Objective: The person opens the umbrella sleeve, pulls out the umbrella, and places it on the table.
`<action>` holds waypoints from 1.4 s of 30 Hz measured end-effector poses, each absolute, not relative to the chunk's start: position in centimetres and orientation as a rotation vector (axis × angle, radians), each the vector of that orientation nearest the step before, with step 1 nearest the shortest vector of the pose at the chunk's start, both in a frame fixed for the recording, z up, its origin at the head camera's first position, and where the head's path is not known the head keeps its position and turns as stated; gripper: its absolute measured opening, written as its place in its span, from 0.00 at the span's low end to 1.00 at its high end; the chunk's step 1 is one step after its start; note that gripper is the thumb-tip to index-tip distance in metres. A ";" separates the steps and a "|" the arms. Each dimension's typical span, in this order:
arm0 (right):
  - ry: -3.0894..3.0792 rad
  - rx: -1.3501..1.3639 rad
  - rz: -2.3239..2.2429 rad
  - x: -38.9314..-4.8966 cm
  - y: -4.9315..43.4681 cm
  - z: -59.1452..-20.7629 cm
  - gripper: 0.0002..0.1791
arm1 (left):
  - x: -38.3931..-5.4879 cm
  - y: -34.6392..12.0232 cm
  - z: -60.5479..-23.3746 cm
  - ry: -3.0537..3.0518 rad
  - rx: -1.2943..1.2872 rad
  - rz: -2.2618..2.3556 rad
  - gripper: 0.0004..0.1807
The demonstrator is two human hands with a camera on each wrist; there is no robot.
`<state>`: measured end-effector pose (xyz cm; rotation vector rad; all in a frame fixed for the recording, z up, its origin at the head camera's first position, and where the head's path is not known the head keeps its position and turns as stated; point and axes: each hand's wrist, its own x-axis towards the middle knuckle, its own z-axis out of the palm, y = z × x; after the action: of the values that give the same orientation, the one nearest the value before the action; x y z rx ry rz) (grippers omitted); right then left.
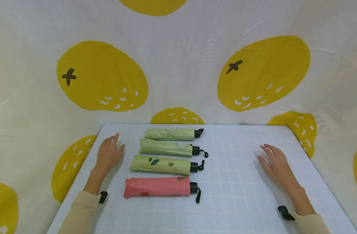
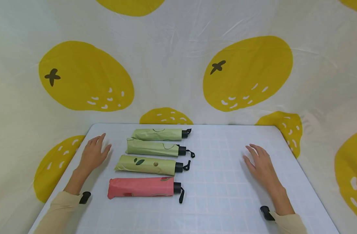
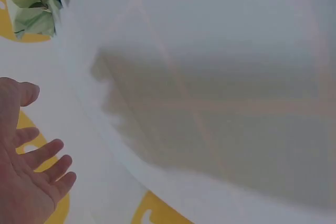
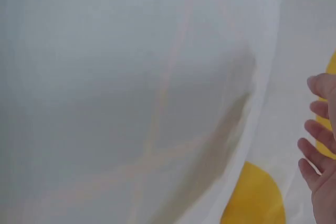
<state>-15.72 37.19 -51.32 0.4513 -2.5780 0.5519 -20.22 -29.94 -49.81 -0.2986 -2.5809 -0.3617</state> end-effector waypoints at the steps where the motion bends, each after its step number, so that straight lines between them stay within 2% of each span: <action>1: -2.564 0.454 0.572 -15.9 37.0 -51.2 0.25 | -20.3 -29.7 -49.6 -2.595 -0.283 -0.377 0.29; 10: -2.579 0.402 0.737 -16.7 34.7 -50.5 0.21 | -21.2 -27.7 -47.8 -2.676 -0.242 -0.512 0.25; 19: -2.568 0.367 0.848 -17.5 32.2 -49.9 0.21 | -22.0 -26.1 -46.9 -2.738 -0.205 -0.578 0.26; 42: -2.521 0.317 1.075 -20.0 27.2 -49.6 0.18 | -24.5 -21.3 -45.4 -2.775 -0.375 -0.634 0.27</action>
<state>-20.02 27.21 -49.59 0.3169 -2.5214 1.0746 -24.50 -21.31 -45.36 -0.3752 -2.7749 -0.6339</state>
